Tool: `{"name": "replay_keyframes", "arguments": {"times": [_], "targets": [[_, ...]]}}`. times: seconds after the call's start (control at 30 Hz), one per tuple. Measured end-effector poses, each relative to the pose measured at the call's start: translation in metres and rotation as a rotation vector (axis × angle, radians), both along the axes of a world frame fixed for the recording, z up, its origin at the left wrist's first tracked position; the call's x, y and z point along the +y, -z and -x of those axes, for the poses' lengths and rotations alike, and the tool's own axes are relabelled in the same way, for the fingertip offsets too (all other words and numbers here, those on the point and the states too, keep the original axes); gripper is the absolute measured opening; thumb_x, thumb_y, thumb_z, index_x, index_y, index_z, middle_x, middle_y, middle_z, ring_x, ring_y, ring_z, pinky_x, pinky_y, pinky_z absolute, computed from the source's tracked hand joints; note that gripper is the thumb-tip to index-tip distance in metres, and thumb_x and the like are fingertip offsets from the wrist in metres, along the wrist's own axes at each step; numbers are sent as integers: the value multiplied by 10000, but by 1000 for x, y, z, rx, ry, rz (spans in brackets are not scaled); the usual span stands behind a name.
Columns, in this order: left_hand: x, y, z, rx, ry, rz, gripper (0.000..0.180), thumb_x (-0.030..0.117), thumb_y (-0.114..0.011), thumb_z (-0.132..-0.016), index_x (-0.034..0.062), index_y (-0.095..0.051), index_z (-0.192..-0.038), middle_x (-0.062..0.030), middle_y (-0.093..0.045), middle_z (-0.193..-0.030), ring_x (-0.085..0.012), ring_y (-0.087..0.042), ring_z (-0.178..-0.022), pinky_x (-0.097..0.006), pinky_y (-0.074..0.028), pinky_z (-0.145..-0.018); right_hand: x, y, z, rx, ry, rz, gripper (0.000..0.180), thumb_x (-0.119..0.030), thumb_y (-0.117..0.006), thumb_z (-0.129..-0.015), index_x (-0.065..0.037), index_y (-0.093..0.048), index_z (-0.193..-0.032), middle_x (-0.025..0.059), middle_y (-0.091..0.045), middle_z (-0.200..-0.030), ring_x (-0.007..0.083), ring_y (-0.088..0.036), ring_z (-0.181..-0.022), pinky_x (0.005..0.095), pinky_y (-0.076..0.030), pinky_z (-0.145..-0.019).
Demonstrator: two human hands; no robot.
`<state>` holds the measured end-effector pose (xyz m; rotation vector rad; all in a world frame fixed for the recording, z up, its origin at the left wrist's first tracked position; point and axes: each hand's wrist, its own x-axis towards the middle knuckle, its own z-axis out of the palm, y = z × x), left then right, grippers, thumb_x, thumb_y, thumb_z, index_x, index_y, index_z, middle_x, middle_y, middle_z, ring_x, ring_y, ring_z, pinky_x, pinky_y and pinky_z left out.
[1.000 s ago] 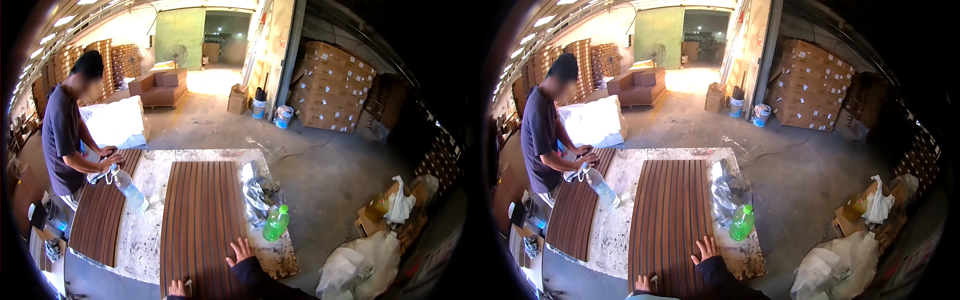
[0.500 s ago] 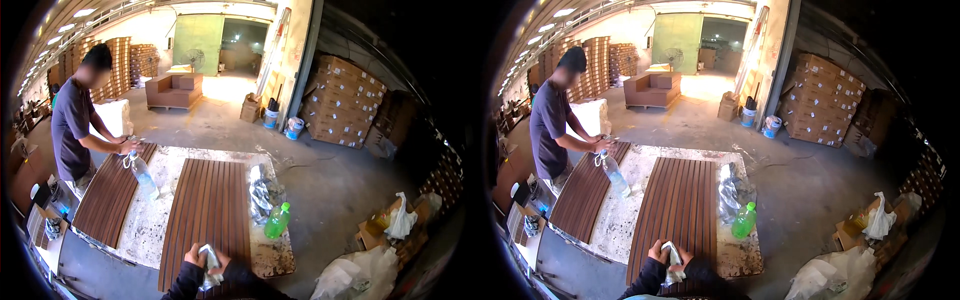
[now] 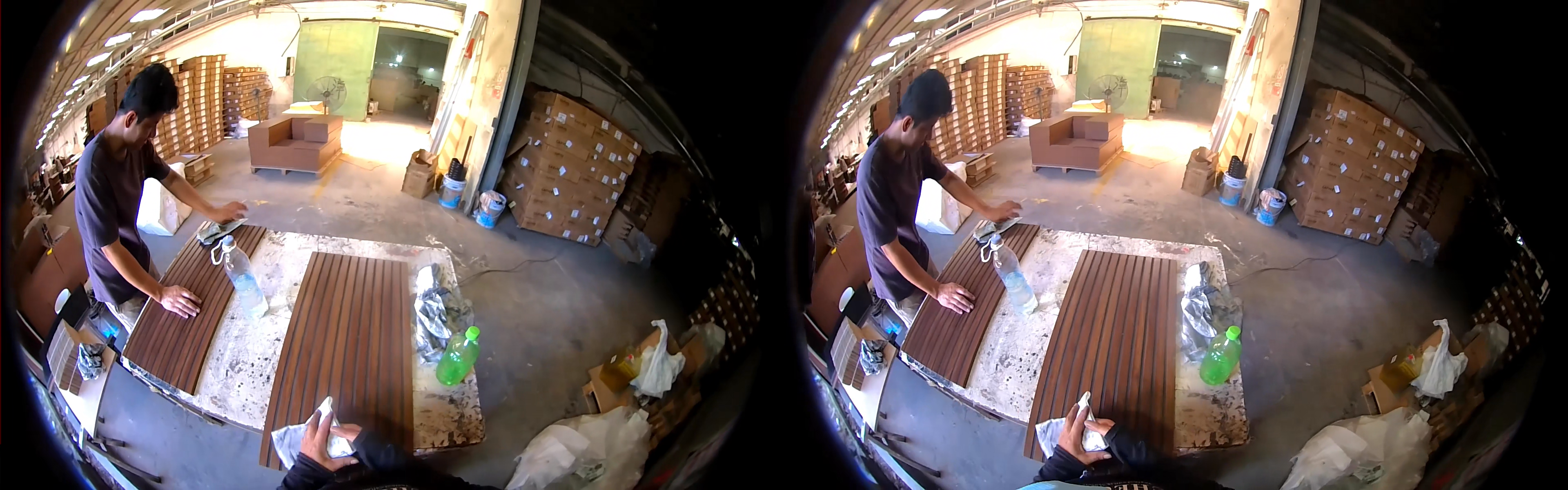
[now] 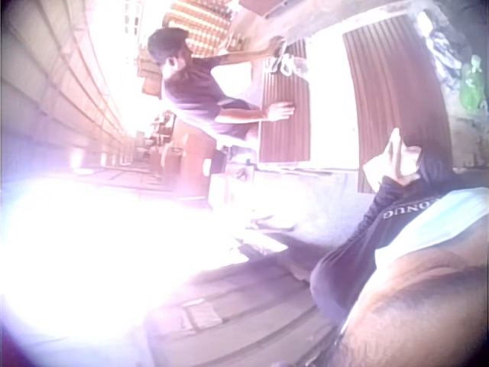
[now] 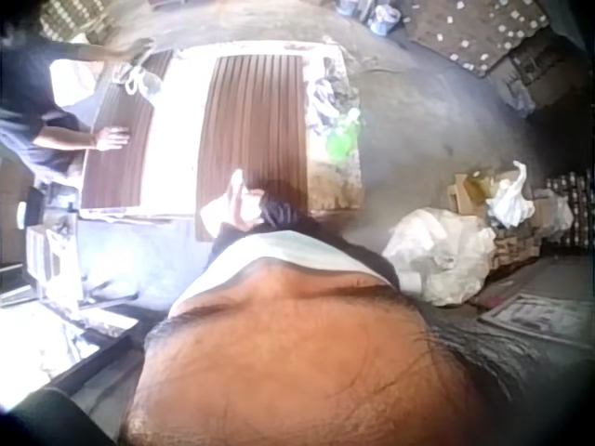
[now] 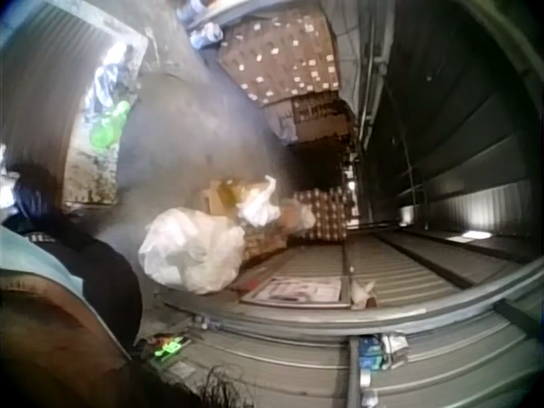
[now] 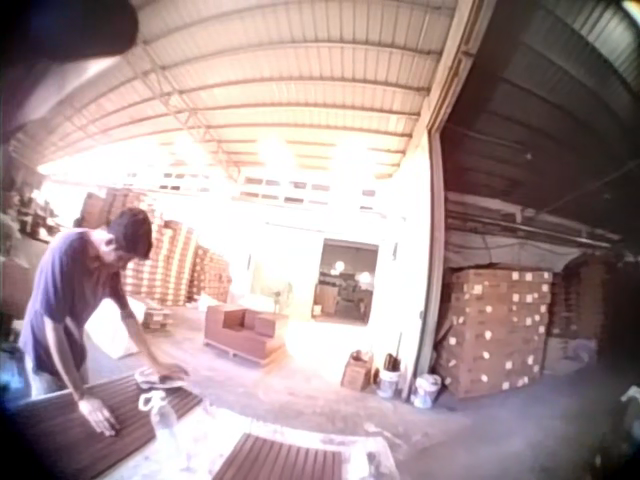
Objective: The person wipes the surface of wood furniture panels with a cloth, applying liquid from a green bottle.
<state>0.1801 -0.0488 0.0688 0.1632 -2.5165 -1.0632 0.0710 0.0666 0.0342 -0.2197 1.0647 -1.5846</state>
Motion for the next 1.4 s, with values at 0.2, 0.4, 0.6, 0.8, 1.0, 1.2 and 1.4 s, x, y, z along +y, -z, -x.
{"name": "replay_keyframes", "arguments": {"times": [0.2,0.4,0.6,0.8,1.0,1.2,1.4], "targets": [[-5,2,-9,-3,-11,-682,1155,174,-831,-598,-25,-80,-1453,-220,-441,-1339,-300,-452,-1244,-344,-330,-1065,-22,14,9,-495,-122,-69,664,-369,-627,-863,-99,-353,-1405,130,-484,-1346,320,-556,-1125,441,-500,-876],[-116,38,-82,-142,-276,-599,803,148,-722,-674,8,-359,-1375,-122,-516,-1268,-235,-499,-1161,-350,-417,-967,-19,-31,84,3,-167,85,594,-197,-543,-887,-36,-318,-1413,199,-471,-1347,380,-482,-1207,514,-447,-934],[-58,-102,-82,263,-762,-89,630,58,-561,-805,-27,-304,-1374,-199,-463,-1291,-307,-505,-1142,-404,-417,-955,-5,12,176,940,515,-224,429,-182,-644,-863,-36,-494,-1237,126,-577,-1181,232,-560,-1083,361,-449,-937],[2,20,-68,-617,-319,417,859,569,-680,-654,173,-428,-1373,-167,-367,-1419,-386,-348,-1280,-559,-269,-997,-16,42,147,1785,186,-1037,688,-432,-592,-805,-156,-361,-1392,118,-274,-1492,359,-226,-1381,614,-188,-1071],[-15,52,-43,-409,-444,481,521,269,-663,-762,213,-550,-1268,-122,-483,-1206,-306,-479,-1047,-463,-350,-874,-13,42,150,1813,188,-1046,688,-418,-594,-807,-147,-363,-1396,123,-275,-1490,366,-226,-1381,604,-198,-1074],[-74,72,67,-178,-482,465,181,163,-621,-805,121,-587,-977,-103,-528,-846,-290,-547,-823,-387,-447,-718,-15,43,152,1784,200,-1038,704,-410,-612,-782,-140,-377,-1388,127,-277,-1490,370,-227,-1379,612,-188,-1072],[-73,64,66,-208,-397,392,182,140,-622,-765,57,-541,-904,-138,-572,-844,-321,-574,-788,-402,-475,-706,-15,53,159,1748,271,-951,724,-451,-626,-746,-161,-395,-1368,131,-297,-1475,378,-232,-1373,621,-168,-1068]]}}
